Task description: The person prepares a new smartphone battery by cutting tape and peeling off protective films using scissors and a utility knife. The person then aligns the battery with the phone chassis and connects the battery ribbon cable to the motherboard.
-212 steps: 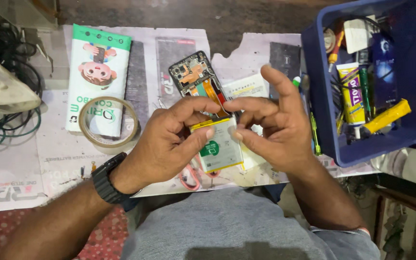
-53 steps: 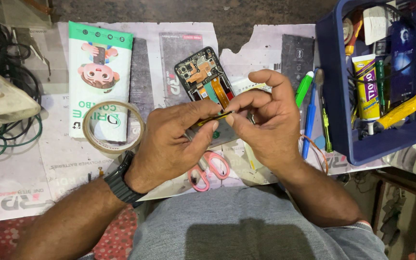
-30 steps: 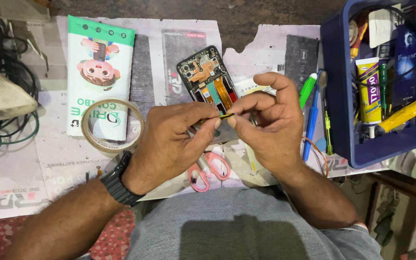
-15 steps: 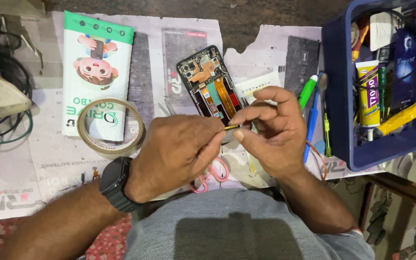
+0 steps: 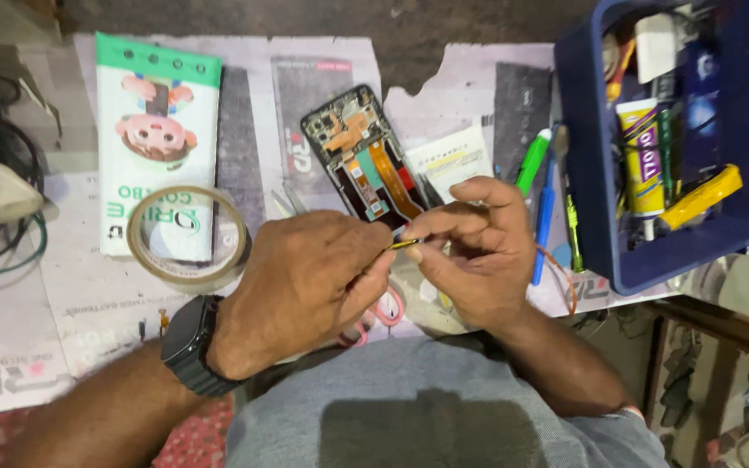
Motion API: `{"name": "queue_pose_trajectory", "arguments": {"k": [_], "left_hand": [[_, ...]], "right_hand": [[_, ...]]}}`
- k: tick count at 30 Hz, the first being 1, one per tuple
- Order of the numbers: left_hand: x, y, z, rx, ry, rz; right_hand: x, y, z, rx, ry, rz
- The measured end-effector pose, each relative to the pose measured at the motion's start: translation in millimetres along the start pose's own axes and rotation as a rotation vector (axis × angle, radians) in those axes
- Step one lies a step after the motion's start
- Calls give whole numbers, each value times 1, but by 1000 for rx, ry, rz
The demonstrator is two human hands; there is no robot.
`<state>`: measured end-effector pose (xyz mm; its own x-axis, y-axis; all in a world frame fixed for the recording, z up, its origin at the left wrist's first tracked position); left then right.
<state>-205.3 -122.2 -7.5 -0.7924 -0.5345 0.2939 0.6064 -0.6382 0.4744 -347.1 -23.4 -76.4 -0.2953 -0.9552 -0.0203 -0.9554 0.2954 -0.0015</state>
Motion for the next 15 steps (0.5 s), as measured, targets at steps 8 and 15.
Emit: {"name": "queue_pose_trajectory", "arguments": {"k": [8,15], "left_hand": [[4,7,-23,-215,204,-2],[0,5,-46,-331,335,6]], "right_hand": [[17,-3,-2,602,-187,-50],[8,-2,-2,713,-359,-101]]}}
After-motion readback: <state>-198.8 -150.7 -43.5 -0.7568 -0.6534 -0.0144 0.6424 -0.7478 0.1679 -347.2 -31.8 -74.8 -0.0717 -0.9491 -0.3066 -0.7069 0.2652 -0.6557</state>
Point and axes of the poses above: each hand's wrist, its own x-axis towards the middle knuckle, its own y-axis out of the back of the hand, z = x × y, the point moved 10 cm from there along x, towards the middle knuckle
